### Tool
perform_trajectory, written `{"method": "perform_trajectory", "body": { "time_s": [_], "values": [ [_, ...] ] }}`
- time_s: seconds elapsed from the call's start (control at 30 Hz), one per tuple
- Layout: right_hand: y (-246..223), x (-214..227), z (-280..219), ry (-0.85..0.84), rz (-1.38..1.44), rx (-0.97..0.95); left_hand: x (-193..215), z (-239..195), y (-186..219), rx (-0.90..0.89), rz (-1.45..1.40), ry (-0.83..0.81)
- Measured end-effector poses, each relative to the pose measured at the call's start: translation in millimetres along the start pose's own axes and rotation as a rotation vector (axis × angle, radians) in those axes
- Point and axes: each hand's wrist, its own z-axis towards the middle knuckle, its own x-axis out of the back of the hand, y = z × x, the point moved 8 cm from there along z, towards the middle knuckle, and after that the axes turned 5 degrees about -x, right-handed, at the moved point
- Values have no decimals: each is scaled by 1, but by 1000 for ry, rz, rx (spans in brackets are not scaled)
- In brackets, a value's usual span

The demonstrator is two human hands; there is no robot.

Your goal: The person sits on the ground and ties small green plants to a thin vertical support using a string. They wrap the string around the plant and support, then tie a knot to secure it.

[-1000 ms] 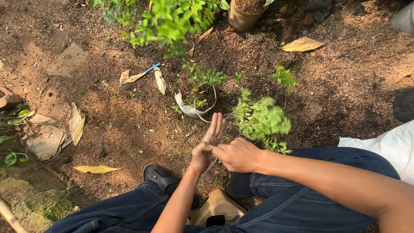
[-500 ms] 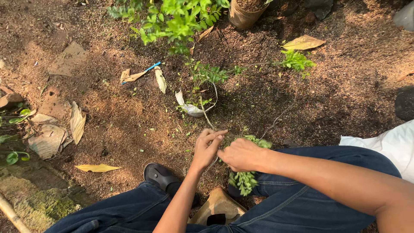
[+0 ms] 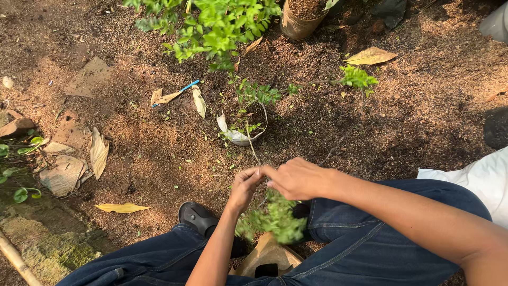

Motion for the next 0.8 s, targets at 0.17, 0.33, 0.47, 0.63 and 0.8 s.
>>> {"method": "perform_trajectory", "body": {
  "time_s": [0.17, 0.33, 0.47, 0.63, 0.8],
  "values": [
    [16, -7, 1, 14, 165, -169, -4, 0, 1, 51, -31, 102],
    [38, -24, 9, -28, 254, -327, -4, 0, 0, 98, 92, 190],
    [38, -15, 18, 81, 367, -266, 8, -3, -6, 118, 98, 275],
    [39, -4, 16, 117, 274, -189, 5, 4, 1, 43, 66, 164],
    [44, 4, 16, 178, -52, -123, -4, 2, 20, 141, -47, 189]
  ]
}}
